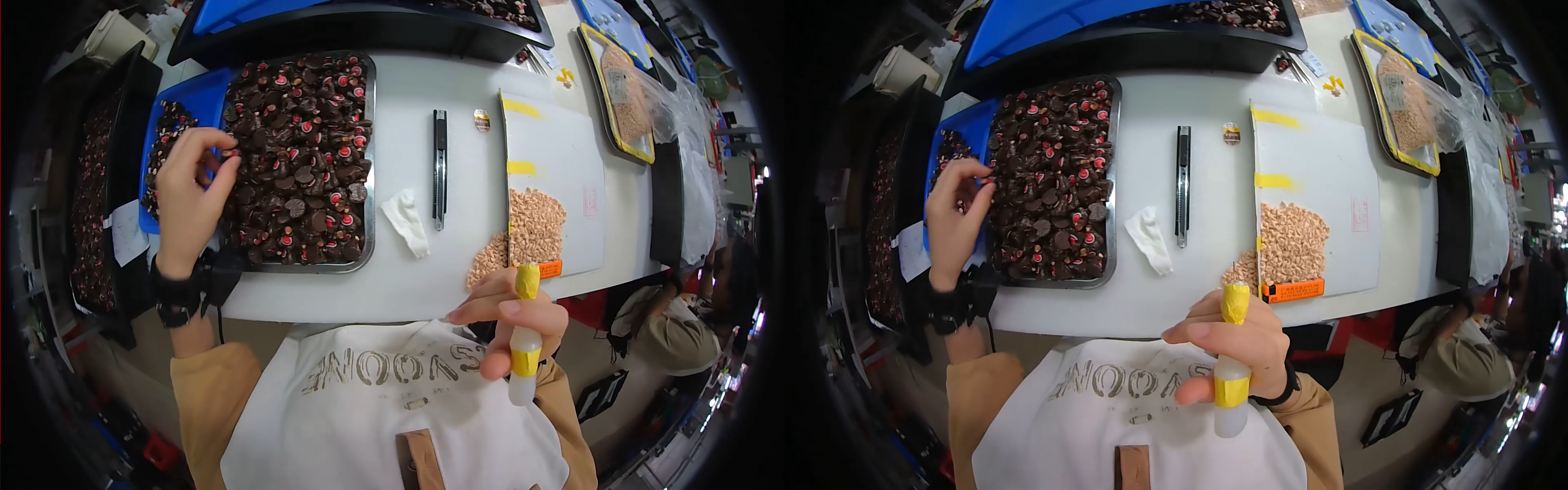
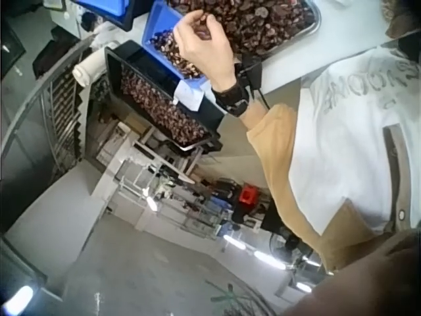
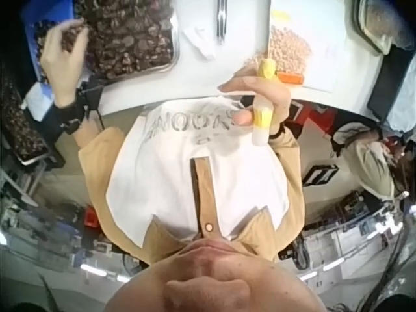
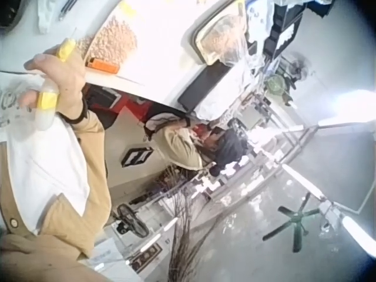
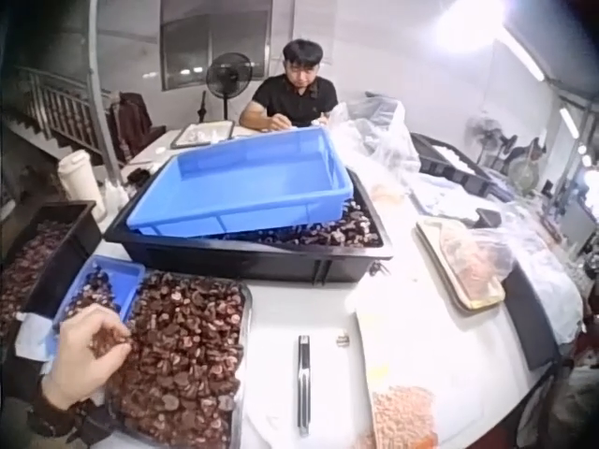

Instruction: Manually assemble small decorative or toy components using glue and small parts.

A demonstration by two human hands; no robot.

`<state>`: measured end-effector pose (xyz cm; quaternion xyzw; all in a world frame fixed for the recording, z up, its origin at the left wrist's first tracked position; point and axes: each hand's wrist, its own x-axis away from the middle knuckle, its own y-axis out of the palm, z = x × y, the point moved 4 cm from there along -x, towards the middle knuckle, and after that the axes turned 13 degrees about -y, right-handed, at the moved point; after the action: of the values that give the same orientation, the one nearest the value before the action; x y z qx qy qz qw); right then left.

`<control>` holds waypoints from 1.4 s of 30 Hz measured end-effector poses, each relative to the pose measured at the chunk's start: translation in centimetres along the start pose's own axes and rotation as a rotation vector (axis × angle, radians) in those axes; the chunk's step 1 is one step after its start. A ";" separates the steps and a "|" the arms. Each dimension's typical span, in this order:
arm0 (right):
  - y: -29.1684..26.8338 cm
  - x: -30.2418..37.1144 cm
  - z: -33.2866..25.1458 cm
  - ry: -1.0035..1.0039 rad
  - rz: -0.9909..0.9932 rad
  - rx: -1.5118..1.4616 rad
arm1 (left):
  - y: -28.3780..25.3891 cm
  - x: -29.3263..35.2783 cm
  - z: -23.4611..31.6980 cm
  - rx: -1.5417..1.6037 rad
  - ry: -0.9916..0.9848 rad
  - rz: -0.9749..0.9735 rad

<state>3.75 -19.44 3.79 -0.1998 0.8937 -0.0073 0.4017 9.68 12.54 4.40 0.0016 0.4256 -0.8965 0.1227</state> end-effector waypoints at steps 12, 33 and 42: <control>0.4 -1.1 -0.4 -0.071 0.053 -0.067 | 8.4 9.0 7.7 1.499 -0.370 -0.842; 1.1 -0.5 0.7 0.108 0.088 -0.128 | 11.1 9.6 6.7 1.489 -0.583 -0.924; 1.1 -0.5 0.6 0.098 0.120 -0.126 | 11.2 9.6 6.6 1.494 -0.540 -0.898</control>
<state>4.08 -18.14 3.50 -0.1702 0.9212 0.0632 0.3441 3.54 -1.37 -0.92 -0.2952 -0.3482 -0.8723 -0.1752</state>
